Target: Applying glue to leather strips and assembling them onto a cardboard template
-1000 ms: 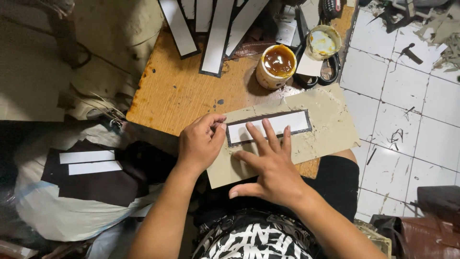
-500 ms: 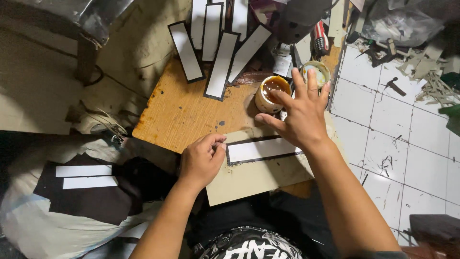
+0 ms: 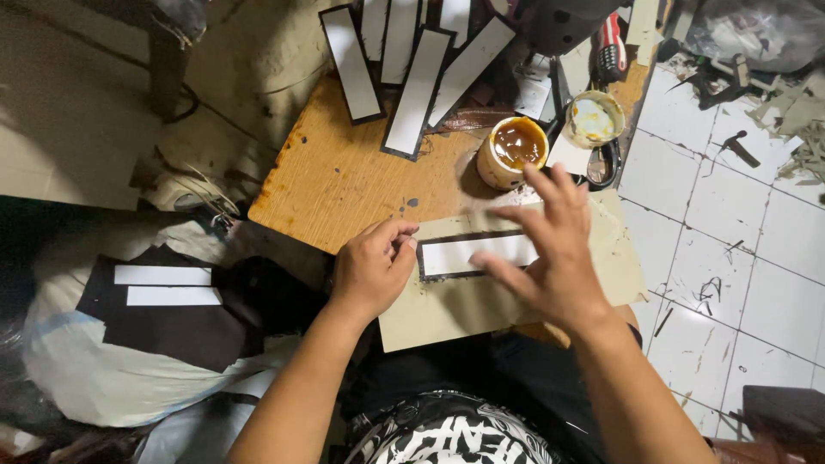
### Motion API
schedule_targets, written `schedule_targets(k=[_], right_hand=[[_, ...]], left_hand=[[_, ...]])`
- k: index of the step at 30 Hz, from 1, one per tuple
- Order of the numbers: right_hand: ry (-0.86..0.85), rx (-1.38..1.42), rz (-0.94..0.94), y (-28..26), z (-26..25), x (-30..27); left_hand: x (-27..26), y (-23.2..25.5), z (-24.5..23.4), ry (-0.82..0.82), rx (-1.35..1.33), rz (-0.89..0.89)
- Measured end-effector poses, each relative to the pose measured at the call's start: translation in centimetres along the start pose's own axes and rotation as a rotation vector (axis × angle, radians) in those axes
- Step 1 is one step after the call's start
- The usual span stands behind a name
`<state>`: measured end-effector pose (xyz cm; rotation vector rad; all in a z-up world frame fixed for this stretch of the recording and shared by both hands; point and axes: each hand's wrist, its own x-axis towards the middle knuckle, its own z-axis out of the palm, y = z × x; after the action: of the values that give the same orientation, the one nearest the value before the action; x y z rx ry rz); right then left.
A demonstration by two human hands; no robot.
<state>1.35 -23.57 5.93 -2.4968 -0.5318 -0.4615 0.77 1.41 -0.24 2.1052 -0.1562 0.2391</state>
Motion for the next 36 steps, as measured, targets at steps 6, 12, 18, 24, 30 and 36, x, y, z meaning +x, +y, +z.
schedule_targets(k=[6,12,18,24,30,36], right_hand=[[-0.384,0.005,-0.118,-3.5,3.5,-1.6],[-0.426,-0.330,-0.145,-5.4,3.9,-1.7],[-0.520,-0.351,-0.111,-5.4,4.1,-1.0],[-0.535,-0.329,-0.142,-5.4,3.3,-3.2],[-0.588,0.073,-0.066,-4.7,1.7,-2.1],[-0.009,-0.092,0.056,0.5,-0.1,2.6]], left_hand=[[0.0,-0.1,-0.1,-0.012,-0.001,0.006],[0.0,-0.2,-0.1,-0.012,0.006,0.017],[0.1,-0.3,0.0,-0.004,-0.014,0.009],[0.2,0.1,-0.4,0.009,-0.050,0.012],[0.0,0.2,-0.4,0.002,-0.041,0.005],[-0.1,-0.2,-0.2,0.011,-0.064,0.013]])
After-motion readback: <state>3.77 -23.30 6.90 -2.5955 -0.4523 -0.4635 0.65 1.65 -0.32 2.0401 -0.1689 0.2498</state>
